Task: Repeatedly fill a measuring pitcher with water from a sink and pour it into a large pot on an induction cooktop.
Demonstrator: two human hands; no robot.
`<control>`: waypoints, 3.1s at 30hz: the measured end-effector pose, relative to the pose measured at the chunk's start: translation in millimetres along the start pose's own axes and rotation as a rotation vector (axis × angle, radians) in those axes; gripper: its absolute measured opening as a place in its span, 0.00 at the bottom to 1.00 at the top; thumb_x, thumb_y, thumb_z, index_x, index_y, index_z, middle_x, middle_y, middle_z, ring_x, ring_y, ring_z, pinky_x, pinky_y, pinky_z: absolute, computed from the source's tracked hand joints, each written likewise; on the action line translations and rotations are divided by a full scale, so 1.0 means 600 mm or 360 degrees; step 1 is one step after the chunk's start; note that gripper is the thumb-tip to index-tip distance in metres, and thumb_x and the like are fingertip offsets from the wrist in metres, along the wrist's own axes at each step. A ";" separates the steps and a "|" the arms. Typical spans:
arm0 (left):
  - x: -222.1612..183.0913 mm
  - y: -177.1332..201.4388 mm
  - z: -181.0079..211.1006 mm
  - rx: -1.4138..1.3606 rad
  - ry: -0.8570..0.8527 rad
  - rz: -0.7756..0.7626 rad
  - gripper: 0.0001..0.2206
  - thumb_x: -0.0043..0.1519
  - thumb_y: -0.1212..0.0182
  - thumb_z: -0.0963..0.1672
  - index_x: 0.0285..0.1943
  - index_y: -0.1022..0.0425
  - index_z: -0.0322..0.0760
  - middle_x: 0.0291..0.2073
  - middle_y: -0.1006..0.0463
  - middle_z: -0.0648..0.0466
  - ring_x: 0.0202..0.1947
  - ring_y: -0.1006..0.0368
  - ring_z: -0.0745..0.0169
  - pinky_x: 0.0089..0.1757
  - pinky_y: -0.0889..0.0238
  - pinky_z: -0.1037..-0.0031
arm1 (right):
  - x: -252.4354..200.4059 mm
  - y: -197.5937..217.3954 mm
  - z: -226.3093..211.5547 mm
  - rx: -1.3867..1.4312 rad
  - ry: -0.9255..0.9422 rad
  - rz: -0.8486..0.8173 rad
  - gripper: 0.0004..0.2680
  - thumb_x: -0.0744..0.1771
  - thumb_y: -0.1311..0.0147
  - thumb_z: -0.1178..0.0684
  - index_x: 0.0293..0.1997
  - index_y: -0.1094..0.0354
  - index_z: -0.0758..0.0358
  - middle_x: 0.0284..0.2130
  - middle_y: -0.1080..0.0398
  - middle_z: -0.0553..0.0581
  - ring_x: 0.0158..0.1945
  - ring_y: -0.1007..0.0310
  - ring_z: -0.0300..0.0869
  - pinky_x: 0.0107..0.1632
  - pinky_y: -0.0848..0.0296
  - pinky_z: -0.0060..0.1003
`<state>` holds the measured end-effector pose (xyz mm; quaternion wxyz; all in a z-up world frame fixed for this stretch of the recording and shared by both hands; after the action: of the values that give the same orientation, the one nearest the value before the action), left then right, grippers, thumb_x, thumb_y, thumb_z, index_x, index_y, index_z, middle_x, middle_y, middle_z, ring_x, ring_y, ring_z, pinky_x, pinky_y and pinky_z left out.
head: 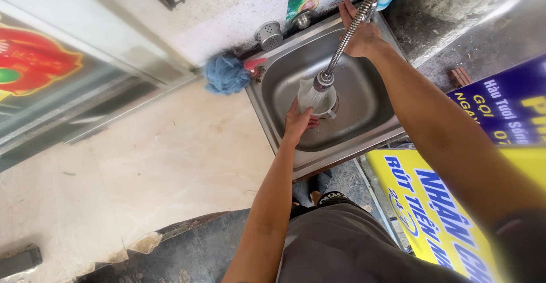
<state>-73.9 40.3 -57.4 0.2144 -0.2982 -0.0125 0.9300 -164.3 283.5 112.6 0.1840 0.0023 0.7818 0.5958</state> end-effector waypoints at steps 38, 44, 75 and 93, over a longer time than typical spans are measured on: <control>-0.034 0.003 0.026 0.0094 0.0092 0.0021 0.37 0.64 0.41 0.45 0.82 0.58 0.51 0.36 0.17 0.41 0.32 0.18 0.56 0.34 0.21 0.68 | 0.010 -0.019 0.005 -0.0002 -0.0033 -0.0055 0.37 0.69 0.49 0.46 0.80 0.85 0.48 0.79 0.85 0.47 0.79 0.61 0.52 0.74 0.49 0.51; -0.030 0.004 0.022 0.0100 0.0071 0.0017 0.37 0.64 0.41 0.45 0.82 0.58 0.51 0.35 0.17 0.42 0.31 0.18 0.57 0.34 0.21 0.69 | 0.001 -0.005 -0.004 -0.0040 -0.0031 -0.0035 0.37 0.68 0.47 0.46 0.80 0.84 0.48 0.79 0.83 0.46 0.78 0.59 0.53 0.73 0.48 0.51; -0.022 0.005 0.008 0.0026 0.0074 0.0040 0.36 0.65 0.42 0.44 0.82 0.57 0.54 0.34 0.18 0.42 0.30 0.19 0.57 0.31 0.24 0.70 | 0.074 0.010 -0.003 -0.0516 0.0270 0.0363 0.18 0.69 0.54 0.53 0.68 0.41 0.65 0.66 0.42 0.60 0.61 0.32 0.53 0.58 0.29 0.49; -0.034 0.007 0.018 0.0099 0.0102 0.0073 0.35 0.65 0.43 0.45 0.81 0.54 0.54 0.35 0.17 0.43 0.30 0.18 0.58 0.32 0.22 0.70 | 0.055 0.030 -0.005 -0.0472 0.0262 0.0421 0.15 0.70 0.52 0.53 0.64 0.36 0.67 0.63 0.37 0.61 0.55 0.27 0.55 0.55 0.26 0.51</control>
<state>-66.4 29.4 -38.0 0.2025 -0.3213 0.0302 0.9246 -199.7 293.4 120.9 0.0379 0.0291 0.6908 0.7215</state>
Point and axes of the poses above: each hand's wrist, its own x-axis towards the middle knuckle, its own y-axis out of the back of the hand, z = x × y, the point moved 10 cm from there along x, towards the middle knuckle
